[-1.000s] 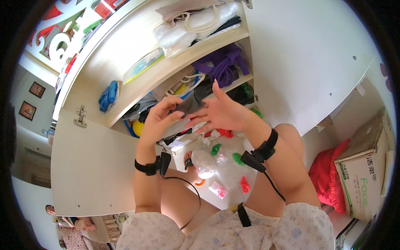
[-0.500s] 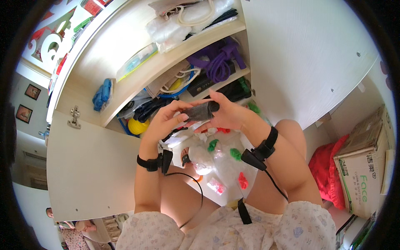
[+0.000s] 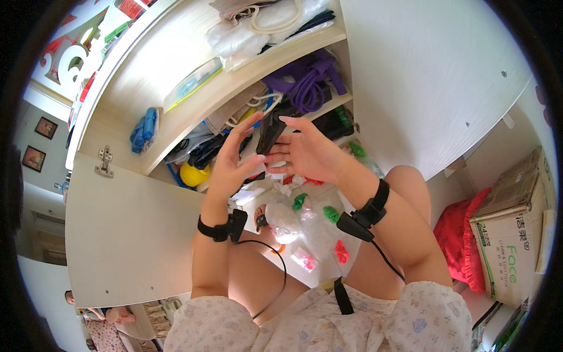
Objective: The person sorts through items in an open cabinet, handling plastic bags and small objects by hand before picking up and inspecting a larger clear plastic bag.
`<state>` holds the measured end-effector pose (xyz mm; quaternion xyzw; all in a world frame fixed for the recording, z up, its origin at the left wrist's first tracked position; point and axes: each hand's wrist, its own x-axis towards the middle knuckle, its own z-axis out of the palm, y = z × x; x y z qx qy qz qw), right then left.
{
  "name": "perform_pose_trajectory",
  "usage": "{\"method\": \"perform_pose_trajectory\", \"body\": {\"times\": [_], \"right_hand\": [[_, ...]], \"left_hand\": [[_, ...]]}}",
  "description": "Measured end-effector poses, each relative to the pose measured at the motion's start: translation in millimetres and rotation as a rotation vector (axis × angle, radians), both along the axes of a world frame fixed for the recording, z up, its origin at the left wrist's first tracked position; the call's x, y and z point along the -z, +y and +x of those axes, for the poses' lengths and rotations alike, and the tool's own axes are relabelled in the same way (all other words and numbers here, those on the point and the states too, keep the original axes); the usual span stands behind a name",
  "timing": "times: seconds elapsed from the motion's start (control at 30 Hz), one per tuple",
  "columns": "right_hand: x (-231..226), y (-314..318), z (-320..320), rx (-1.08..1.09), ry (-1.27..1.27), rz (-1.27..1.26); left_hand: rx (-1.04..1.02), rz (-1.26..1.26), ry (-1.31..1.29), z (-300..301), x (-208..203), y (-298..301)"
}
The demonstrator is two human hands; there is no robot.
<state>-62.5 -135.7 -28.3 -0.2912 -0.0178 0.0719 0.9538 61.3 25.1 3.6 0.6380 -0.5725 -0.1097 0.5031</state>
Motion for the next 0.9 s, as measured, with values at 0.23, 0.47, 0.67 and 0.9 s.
{"method": "perform_pose_trajectory", "body": {"times": [0.23, 0.47, 0.67, 0.9], "right_hand": [[8, 9, 6, 0.051, 0.048, 0.043], [5, 16, 11, 0.143, 0.01, 0.122], [7, 18, 12, 0.177, 0.008, 0.17], [6, 18, 10, 0.132, 0.048, 0.122]], "left_hand": [[-0.346, -0.201, -0.227, -30, 11, -20], [-0.46, -0.249, -0.183, -37, 12, -20], [-0.479, -0.339, -0.356, -42, 22, -28], [-0.542, -0.295, -0.728, -41, 29, -30]]}}
